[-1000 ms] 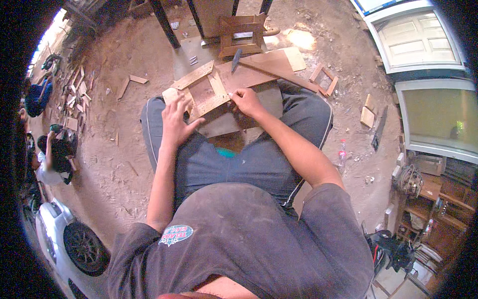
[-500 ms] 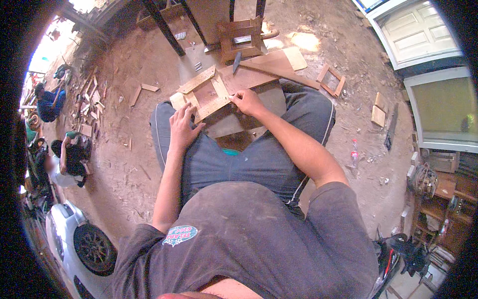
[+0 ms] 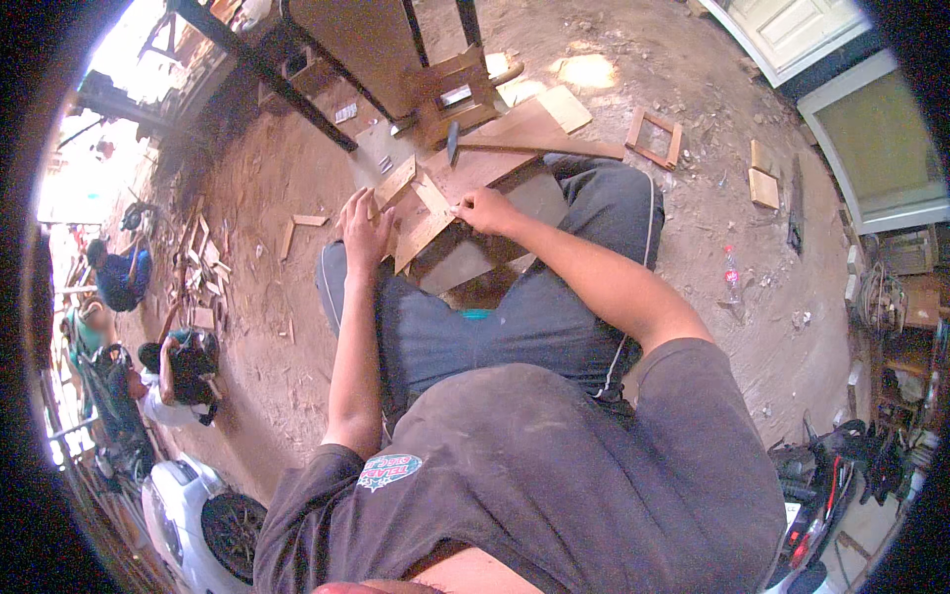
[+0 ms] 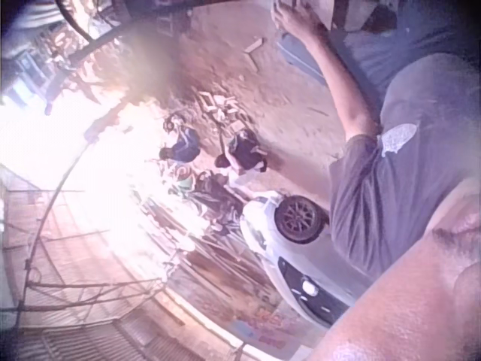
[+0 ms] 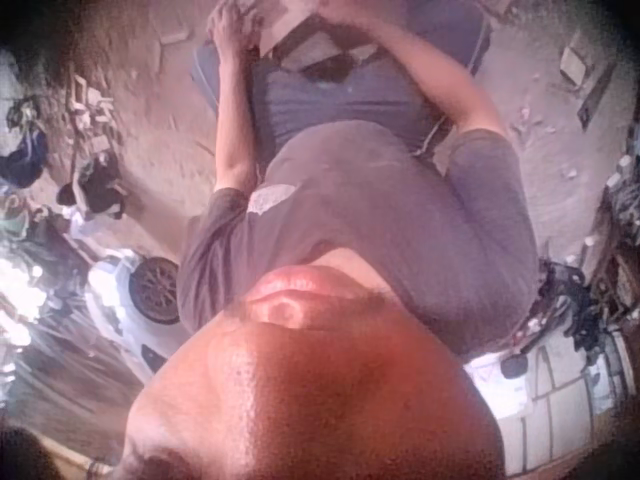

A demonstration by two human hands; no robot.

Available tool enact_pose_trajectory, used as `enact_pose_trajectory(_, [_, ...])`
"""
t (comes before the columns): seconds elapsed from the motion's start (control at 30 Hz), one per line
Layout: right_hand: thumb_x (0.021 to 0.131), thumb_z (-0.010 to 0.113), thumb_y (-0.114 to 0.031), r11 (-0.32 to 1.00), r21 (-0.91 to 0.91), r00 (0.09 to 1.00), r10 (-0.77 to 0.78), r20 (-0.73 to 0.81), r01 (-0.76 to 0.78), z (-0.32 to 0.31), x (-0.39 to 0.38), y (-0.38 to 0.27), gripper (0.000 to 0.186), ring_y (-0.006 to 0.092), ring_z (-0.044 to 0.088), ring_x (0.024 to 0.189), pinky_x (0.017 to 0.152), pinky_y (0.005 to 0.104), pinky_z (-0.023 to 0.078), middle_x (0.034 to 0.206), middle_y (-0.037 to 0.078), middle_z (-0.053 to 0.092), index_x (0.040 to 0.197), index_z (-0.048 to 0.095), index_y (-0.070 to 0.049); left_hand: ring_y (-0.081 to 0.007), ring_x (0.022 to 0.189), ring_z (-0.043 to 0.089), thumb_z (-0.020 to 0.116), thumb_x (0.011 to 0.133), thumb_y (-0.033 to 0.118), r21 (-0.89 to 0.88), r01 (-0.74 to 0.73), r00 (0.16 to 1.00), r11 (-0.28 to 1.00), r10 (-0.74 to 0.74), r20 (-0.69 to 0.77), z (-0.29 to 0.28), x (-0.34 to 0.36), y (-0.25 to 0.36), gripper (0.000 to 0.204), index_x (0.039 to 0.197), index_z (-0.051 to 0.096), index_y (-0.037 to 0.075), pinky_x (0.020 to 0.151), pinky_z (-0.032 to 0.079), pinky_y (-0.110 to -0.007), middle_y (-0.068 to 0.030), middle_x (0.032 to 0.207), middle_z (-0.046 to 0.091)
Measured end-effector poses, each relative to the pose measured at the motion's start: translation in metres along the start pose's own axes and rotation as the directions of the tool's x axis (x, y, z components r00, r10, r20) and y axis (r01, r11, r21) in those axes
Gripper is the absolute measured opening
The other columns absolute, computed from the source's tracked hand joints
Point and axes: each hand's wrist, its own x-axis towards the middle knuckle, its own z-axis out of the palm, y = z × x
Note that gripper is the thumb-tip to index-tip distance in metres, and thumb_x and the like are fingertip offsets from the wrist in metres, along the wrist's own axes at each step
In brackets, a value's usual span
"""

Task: The person builds a wooden frame by hammering small wooden pieces together.

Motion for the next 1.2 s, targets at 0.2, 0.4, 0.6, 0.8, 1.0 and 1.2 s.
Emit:
enact_pose_trajectory(0.2, [0.099,0.07,-0.034,0.989,0.123,0.996,0.081,0.04,-0.086,-0.008,-0.009,-0.022,0.036,0.0172,0.07,0.059,0.06,0.0361,0.057,0.073,0.008,0.074,0.085,0.073,-0.001,-0.0325,0.13,0.057,0.076,0.09,0.026,-0.069,0.088,0.996,0.994,-0.086,0.025,0.012,-0.001,-0.014,0.047,0.133,0.065,0.01,0.112,0.037,-0.045,-0.0121,0.13,0.068])
enact_pose_trajectory(0.4, [0.102,0.068,-0.032,0.99,0.114,0.995,0.074,0.064,-0.081,-0.007,-0.006,-0.013,0.035,0.014,0.067,0.059,0.056,0.0331,0.053,0.074,0.007,0.073,0.088,0.071,-0.001,-0.0308,0.128,0.059,0.074,0.091,0.021,-0.091,0.073,0.997,0.993,-0.072,0.014,0.011,0.001,-0.009,0.043,0.132,0.066,0.01,0.111,0.037,-0.044,-0.0121,0.129,0.069])
enact_pose_trajectory(0.6, [0.102,0.069,-0.031,0.991,0.117,0.997,0.055,0.061,-0.062,-0.005,-0.004,-0.013,0.035,0.0147,0.067,0.058,0.056,0.033,0.054,0.073,0.007,0.073,0.085,0.069,0.0,-0.0301,0.128,0.06,0.072,0.093,0.023,-0.076,0.084,0.996,0.994,-0.085,-0.005,0.01,0.0,-0.01,0.041,0.132,0.066,0.011,0.11,0.037,-0.043,-0.012,0.129,0.07])
enact_pose_trajectory(0.8, [0.102,0.068,-0.031,0.989,0.138,0.997,0.052,0.063,-0.06,-0.004,-0.002,-0.007,0.036,0.0149,0.067,0.057,0.055,0.0327,0.053,0.074,0.007,0.072,0.084,0.068,0.0,-0.03,0.129,0.06,0.072,0.094,0.024,-0.073,0.072,0.997,0.995,-0.073,-0.022,0.014,-0.001,-0.01,0.041,0.133,0.066,0.012,0.111,0.037,-0.044,-0.0119,0.129,0.069])
enact_pose_trajectory(1.0, [0.103,0.067,-0.032,0.987,0.138,0.995,0.069,0.066,-0.077,-0.005,-0.006,-0.015,0.036,0.0148,0.067,0.057,0.055,0.0327,0.053,0.074,0.007,0.073,0.085,0.069,0.0,-0.0306,0.13,0.059,0.071,0.096,0.026,-0.057,0.064,0.997,0.996,-0.066,-0.028,0.019,-0.004,-0.015,0.042,0.134,0.065,0.011,0.112,0.037,-0.044,-0.0135,0.132,0.068])
enact_pose_trajectory(1.2, [0.102,0.067,-0.031,0.988,0.141,0.998,0.059,0.024,-0.062,-0.002,-0.003,-0.011,0.036,0.0142,0.067,0.057,0.056,0.0338,0.053,0.073,0.007,0.072,0.084,0.069,-0.001,-0.0308,0.13,0.059,0.07,0.097,0.027,-0.063,0.061,0.998,0.996,-0.062,-0.016,0.017,-0.003,-0.011,0.042,0.135,0.064,0.009,0.111,0.037,-0.044,-0.0143,0.132,0.068])
